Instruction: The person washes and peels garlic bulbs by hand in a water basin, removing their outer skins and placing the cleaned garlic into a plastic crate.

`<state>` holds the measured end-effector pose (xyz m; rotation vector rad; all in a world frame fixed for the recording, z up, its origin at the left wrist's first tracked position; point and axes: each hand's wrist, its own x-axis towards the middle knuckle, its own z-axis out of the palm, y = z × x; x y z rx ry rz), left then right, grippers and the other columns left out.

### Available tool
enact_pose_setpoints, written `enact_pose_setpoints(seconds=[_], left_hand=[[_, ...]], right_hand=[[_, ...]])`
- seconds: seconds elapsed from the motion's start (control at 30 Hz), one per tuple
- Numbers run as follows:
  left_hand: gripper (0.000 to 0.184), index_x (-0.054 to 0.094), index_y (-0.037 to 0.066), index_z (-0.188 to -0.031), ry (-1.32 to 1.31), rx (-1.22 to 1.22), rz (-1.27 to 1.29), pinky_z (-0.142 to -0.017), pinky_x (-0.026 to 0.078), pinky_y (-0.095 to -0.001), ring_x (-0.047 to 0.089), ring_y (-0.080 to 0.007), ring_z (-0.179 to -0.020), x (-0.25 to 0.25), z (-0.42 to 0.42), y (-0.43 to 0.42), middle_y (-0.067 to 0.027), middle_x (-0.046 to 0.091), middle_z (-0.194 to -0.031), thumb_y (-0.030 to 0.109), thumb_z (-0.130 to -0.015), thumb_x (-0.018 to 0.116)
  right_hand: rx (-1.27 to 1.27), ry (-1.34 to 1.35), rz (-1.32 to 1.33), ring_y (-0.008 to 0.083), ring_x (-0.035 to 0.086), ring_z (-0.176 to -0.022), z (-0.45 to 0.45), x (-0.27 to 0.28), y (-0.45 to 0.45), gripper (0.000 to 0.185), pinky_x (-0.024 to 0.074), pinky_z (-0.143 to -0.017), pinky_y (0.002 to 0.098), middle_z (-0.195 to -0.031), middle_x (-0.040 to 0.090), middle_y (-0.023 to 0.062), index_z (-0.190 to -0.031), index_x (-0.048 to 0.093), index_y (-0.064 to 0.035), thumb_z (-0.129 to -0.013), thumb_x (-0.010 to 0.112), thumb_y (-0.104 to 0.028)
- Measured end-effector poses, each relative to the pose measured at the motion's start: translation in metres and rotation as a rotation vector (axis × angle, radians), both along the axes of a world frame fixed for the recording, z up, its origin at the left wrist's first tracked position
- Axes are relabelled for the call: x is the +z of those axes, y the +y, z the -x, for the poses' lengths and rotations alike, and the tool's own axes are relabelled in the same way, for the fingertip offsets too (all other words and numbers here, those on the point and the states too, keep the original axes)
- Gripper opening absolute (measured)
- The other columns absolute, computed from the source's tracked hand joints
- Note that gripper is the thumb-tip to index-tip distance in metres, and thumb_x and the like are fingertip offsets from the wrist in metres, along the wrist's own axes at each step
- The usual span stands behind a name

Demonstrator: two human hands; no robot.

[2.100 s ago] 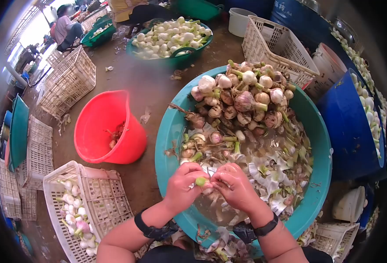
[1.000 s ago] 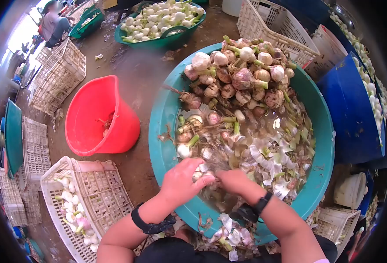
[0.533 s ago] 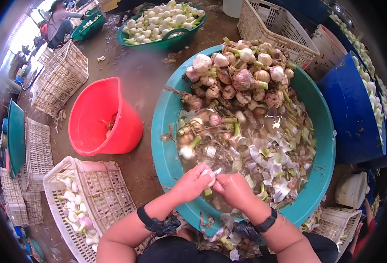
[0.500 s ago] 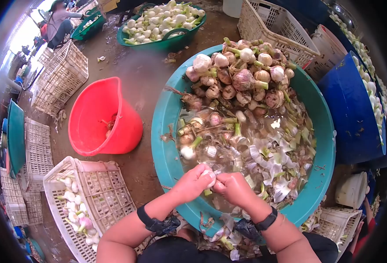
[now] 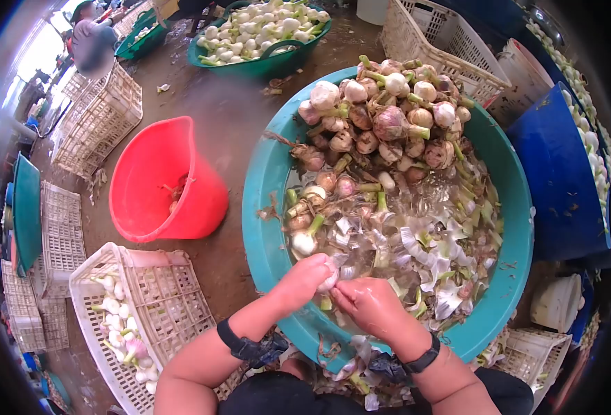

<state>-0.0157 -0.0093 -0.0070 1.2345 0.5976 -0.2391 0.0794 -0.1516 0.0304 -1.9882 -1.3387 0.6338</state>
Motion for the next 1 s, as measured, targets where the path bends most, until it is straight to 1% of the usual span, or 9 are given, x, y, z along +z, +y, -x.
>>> enact_pose_setpoints(seconds=[0.17,0.27,0.33,0.43,0.63,0.7,0.83,0.97,1.0], left_hand=[[0.017,0.049,0.006,-0.083,0.022,0.084,0.192,-0.063,0.04,-0.0251,0.046,-0.0092,-0.07,0.003,-0.002,0.001,0.0005,0.049,-0.078,0.021,-0.086,0.041],[0.014,0.049,0.006,-0.087,0.02,0.023,0.22,-0.065,0.041,-0.0256,0.046,-0.0093,-0.069,-0.006,-0.001,0.005,-0.0008,0.05,-0.08,0.017,-0.083,0.041],[0.035,0.05,0.008,-0.105,-0.161,-0.038,0.054,-0.054,0.033,-0.0182,0.048,-0.0057,-0.073,-0.012,-0.001,0.001,-0.0004,0.052,-0.091,0.011,-0.072,0.039],[0.054,0.045,0.004,-0.12,-0.164,0.04,0.154,-0.057,0.035,-0.0197,0.048,-0.0057,-0.074,0.018,-0.002,-0.002,-0.0004,0.053,-0.096,0.006,-0.067,0.038],[0.064,0.027,0.006,-0.138,0.062,-0.07,0.005,-0.09,0.039,-0.0287,0.052,-0.0174,-0.1,0.017,-0.001,0.004,-0.01,0.052,-0.113,0.014,-0.08,0.055],[0.066,0.03,0.006,-0.136,-0.247,-0.231,-0.772,-0.094,0.038,-0.0341,0.052,-0.0256,-0.104,0.032,0.004,-0.004,-0.0157,0.054,-0.113,0.007,-0.076,0.057],[0.056,0.046,0.003,-0.123,-0.59,-0.271,-1.346,-0.094,0.04,-0.0373,0.052,-0.0324,-0.106,0.023,0.006,-0.007,-0.0155,0.057,-0.109,0.0,-0.069,0.06],[0.042,0.05,0.003,-0.117,-0.608,-0.124,-1.336,-0.091,0.043,-0.0377,0.055,-0.0302,-0.101,0.011,0.007,-0.006,-0.0134,0.057,-0.111,-0.001,-0.076,0.057],[0.034,0.05,0.004,-0.115,-0.431,0.232,-0.633,-0.089,0.045,-0.0374,0.057,-0.0277,-0.099,0.013,0.005,-0.006,-0.0119,0.058,-0.11,0.005,-0.081,0.056]], right_hand=[[-0.072,-0.094,0.075,0.0334,0.056,-0.058,0.008,-0.009,0.004,0.015,0.0449,-0.053,0.0407,-0.064,0.056,0.0158,-0.075,0.056,-0.0056,-0.081,0.054,-0.019],[-0.183,0.2,0.084,0.0276,0.056,-0.053,-0.001,-0.031,0.009,0.018,0.047,-0.051,0.0352,-0.062,0.057,0.0131,-0.079,0.058,-0.004,-0.085,0.052,-0.019],[-0.405,1.239,0.269,0.019,0.056,-0.054,-0.008,-0.047,0.008,0.023,0.0482,-0.05,0.0287,-0.066,0.058,0.0075,-0.083,0.058,-0.0013,-0.09,0.047,-0.019],[-0.554,1.483,0.102,0.0135,0.056,-0.061,-0.005,-0.036,0.008,0.027,0.049,-0.052,0.0251,-0.07,0.057,0.0037,-0.084,0.057,0.0009,-0.093,0.043,-0.02],[-0.442,1.075,-0.019,0.0088,0.055,-0.064,0.003,-0.026,0.008,0.024,0.0477,-0.059,0.0242,-0.077,0.061,0.0036,-0.093,0.06,0.0029,-0.091,0.049,-0.018],[-0.541,1.152,0.065,0.0091,0.056,-0.064,-0.004,-0.041,0.009,0.021,0.0466,-0.058,0.0242,-0.079,0.062,0.0028,-0.094,0.061,0.0005,-0.09,0.052,-0.018],[-0.617,1.56,0.027,0.0101,0.055,-0.06,-0.018,-0.06,0.008,0.017,0.0453,-0.055,0.0229,-0.079,0.062,0.0033,-0.093,0.06,-0.0019,-0.089,0.052,-0.017],[-0.649,1.348,-0.196,0.0123,0.059,-0.068,-0.005,-0.036,0.014,0.016,0.0461,-0.062,0.0221,-0.083,0.063,0.0034,-0.095,0.06,-0.003,-0.09,0.049,-0.013],[-0.539,1.209,-0.267,0.0128,0.059,-0.075,0.0,-0.023,0.009,0.017,0.046,-0.066,0.0238,-0.087,0.063,0.0057,-0.097,0.059,-0.0027,-0.09,0.047,-0.011]])
